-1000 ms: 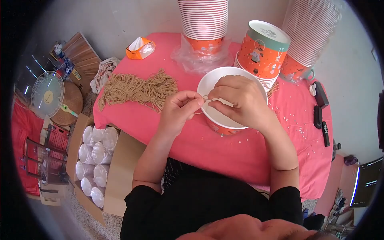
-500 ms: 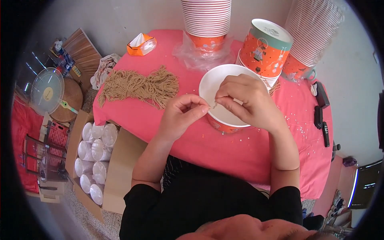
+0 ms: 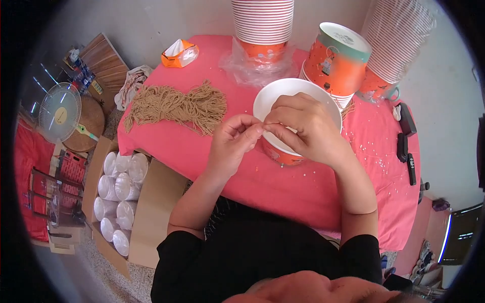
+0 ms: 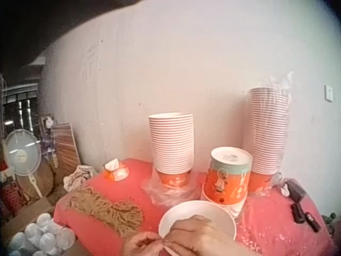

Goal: Assemble plastic buckets by threading rope handles through pre-punched holes.

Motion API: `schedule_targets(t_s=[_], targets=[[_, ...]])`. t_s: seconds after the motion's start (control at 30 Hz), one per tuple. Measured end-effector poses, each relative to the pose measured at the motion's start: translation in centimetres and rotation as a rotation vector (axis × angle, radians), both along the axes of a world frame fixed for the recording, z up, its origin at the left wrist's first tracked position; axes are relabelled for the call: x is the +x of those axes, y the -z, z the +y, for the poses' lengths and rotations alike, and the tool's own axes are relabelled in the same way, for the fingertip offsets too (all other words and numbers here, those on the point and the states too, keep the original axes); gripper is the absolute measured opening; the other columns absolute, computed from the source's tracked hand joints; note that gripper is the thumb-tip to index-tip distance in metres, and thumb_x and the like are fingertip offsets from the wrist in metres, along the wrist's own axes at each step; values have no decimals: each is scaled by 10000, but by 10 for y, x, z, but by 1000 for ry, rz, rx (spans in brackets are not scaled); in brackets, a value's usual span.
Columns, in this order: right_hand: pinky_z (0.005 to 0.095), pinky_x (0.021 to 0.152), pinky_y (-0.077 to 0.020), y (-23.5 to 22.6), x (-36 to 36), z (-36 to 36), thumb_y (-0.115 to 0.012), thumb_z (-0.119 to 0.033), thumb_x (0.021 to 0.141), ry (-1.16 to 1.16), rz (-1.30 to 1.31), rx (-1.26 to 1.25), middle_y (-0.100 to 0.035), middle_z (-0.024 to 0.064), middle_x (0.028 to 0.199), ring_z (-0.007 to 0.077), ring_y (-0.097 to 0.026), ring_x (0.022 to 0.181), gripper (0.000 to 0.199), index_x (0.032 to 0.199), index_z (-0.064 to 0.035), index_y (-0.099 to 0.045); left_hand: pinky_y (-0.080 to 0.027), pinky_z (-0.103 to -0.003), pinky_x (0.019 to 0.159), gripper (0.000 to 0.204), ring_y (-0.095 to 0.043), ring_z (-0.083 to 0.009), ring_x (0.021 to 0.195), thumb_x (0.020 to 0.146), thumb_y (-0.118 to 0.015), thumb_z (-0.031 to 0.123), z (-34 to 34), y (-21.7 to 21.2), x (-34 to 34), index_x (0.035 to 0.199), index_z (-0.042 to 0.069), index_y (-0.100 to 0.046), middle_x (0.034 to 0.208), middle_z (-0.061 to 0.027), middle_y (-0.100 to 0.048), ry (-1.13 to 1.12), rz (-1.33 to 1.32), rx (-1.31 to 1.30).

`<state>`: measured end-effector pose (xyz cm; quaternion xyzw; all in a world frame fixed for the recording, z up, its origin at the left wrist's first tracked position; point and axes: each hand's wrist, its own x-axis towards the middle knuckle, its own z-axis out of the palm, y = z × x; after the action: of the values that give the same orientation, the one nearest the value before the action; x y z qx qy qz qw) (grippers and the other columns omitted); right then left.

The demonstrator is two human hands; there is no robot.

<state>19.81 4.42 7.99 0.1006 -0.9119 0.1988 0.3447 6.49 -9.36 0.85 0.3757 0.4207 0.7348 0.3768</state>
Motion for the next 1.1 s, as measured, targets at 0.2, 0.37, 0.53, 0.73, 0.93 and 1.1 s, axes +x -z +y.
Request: schedule_targets(t_s=[0.2,0.37,0.53,0.73,0.93,1.1], targets=[[409,670,-461,2,-1,0,-675,-110,784,18,28,8,-603,86,776,297,-605,741,91,800,-39,-619,-306,-175,502,115,-415,-4,601,938,-637,119,-4,0,-1,993,18,-634,754,45,-550,17,-1,0],[356,666,-461,4,-2,-2,-712,-48,750,13,25,36,-630,73,794,257,-601,705,92,815,-36,-649,-305,-178,496,117,-421,-11,590,947,-617,119,-5,1,2,997,15,-625,755,25,-565,27,-7,24],[357,672,-463,3,-1,-3,-717,-47,743,21,17,40,-628,72,789,259,-605,705,98,811,-36,-647,-327,-177,496,132,-443,-31,574,954,-590,113,-6,0,1,1025,7,-624,845,-65,-656,95,-58,62],[351,677,-459,5,-2,-4,-718,-42,751,5,-10,4,-630,65,775,249,-607,701,87,801,-38,-647,-442,-174,582,133,-567,-44,688,912,-645,46,-8,1,2,1031,-9,-628,887,-56,-674,46,-27,26],[345,689,-454,6,-1,-3,-702,-40,799,-10,-106,-151,-638,67,782,239,-600,699,72,809,-30,-632,-480,-178,658,127,-610,-52,780,881,-661,-16,-8,2,4,1003,-13,-629,914,-36,-661,-24,111,75],[349,706,-455,7,0,-5,-674,-57,846,10,-139,-169,-635,79,804,260,-591,730,75,847,-18,-610,-455,-173,613,106,-579,-31,730,860,-653,-40,-3,3,10,952,4,-623,872,-9,-640,-207,368,128]])
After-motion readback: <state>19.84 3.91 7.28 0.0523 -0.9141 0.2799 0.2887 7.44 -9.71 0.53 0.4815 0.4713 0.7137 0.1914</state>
